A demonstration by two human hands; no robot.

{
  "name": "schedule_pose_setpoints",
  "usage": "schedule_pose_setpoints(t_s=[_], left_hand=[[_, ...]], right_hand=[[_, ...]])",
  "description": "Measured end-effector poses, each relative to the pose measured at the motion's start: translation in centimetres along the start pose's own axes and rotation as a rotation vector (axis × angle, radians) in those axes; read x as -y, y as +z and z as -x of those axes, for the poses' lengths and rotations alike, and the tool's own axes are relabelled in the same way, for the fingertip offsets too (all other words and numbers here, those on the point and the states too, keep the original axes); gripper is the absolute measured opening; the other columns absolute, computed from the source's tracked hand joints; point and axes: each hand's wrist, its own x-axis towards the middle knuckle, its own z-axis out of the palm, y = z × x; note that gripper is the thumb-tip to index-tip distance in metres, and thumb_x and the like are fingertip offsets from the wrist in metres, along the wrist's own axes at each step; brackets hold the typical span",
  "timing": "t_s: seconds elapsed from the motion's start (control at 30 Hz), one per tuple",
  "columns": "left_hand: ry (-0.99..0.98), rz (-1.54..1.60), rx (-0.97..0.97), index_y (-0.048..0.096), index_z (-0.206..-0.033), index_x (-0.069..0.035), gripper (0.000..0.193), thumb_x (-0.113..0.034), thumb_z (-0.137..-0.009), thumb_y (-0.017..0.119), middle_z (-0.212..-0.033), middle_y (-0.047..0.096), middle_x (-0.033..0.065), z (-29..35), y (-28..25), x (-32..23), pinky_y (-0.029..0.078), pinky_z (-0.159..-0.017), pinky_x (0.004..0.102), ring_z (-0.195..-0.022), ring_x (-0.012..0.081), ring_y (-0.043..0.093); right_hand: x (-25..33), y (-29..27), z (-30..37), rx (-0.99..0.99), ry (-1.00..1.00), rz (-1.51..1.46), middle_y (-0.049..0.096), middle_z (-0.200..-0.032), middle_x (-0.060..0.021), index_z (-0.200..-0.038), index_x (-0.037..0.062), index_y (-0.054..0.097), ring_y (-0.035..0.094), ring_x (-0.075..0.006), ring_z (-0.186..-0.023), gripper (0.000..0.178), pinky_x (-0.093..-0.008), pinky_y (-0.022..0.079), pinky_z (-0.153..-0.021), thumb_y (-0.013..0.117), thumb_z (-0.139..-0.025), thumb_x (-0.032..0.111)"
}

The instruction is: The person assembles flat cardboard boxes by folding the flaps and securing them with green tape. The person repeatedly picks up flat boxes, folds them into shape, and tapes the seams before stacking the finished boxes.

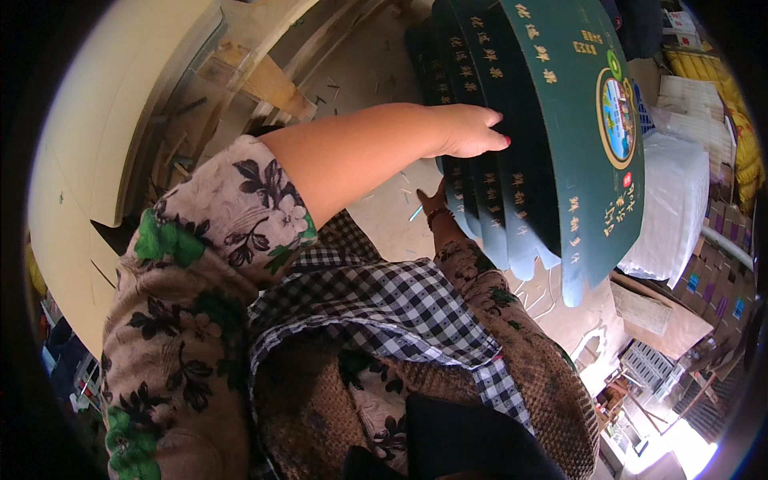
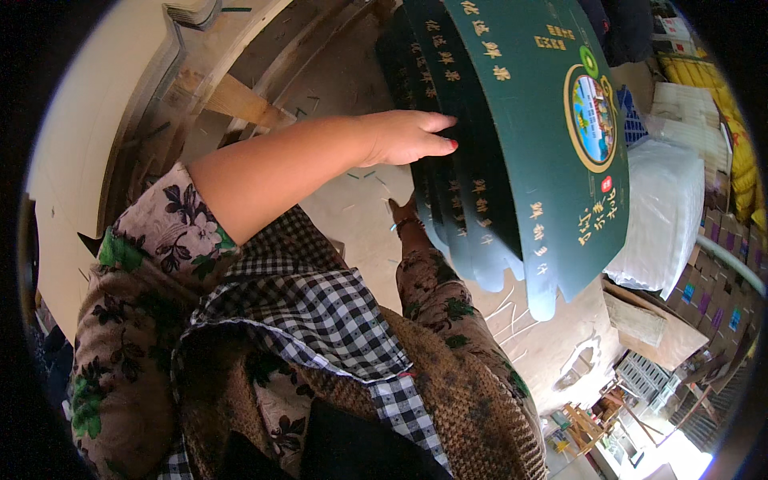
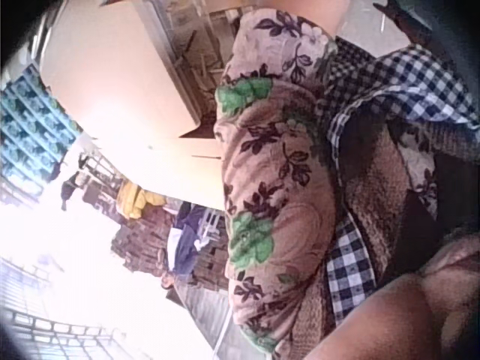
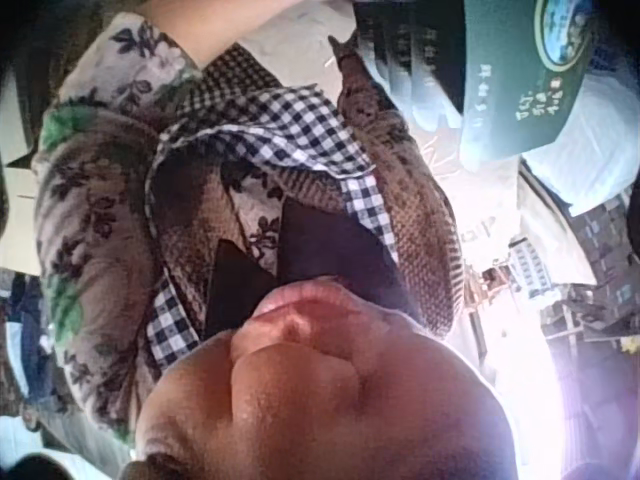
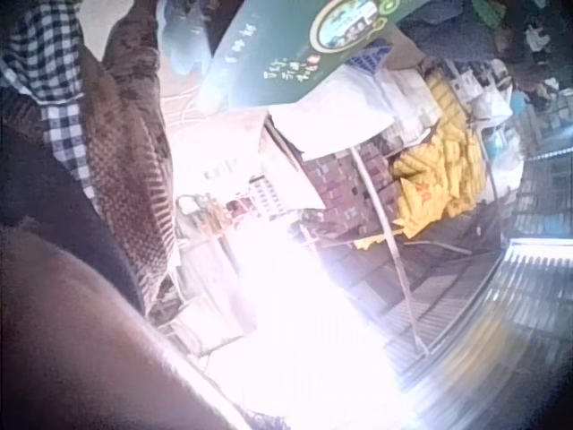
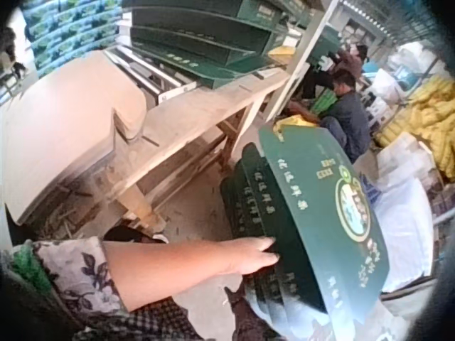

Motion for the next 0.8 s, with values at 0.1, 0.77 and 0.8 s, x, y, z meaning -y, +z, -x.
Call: schedule_pose_setpoints(t_s=[0.1, 0.77, 0.8], left_hand=[[0.014, -0.05, 0.009, 0.028, -0.152, -0.005, 0.072, -0.042, -0.097, 0.055, -0.153, 0.036, 0.0224, 0.3, 0.6, 0.9, 0.041, -0.106, 0.0404, -0.134, 0.0343, 0.046], [-0.08, -0.101, -0.037, 0.041, -0.144, 0.0, 0.067, -0.039, -0.095, 0.063, -0.142, 0.048, 0.0247, 10.3, 0.7, 9.6, 0.042, -0.106, 0.0367, -0.13, 0.0305, 0.051], [-0.09, -0.008, -0.019, 0.043, -0.143, 0.0, 0.065, -0.038, -0.095, 0.064, -0.14, 0.051, 0.0241, 11.3, 1.2, 10.3, 0.044, -0.104, 0.0361, -0.127, 0.0294, 0.053]], right_hand=[[-1.0, -1.3, -1.6, -0.048, 0.008, 0.133, 0.01, -0.161, -0.0211, -0.156, 0.0042, 0.002, 0.009, -0.0335, -0.15, 0.117, -0.0424, 0.012, -0.121, 0.082, -0.074, 0.028], [-2.2, -4.4, -2.2, 0.112, -0.005, 0.124, 0.01, -0.162, -0.0198, -0.156, 0.008, 0.001, 0.011, -0.0326, -0.15, 0.121, -0.0413, 0.015, -0.121, 0.084, -0.071, 0.025], [-1.9, -4.5, -2.1, 0.116, -0.052, 0.141, 0.01, -0.162, -0.0199, -0.157, 0.0087, 0.001, 0.01, -0.033, -0.15, 0.12, -0.0414, 0.014, -0.121, 0.084, -0.071, 0.027]])
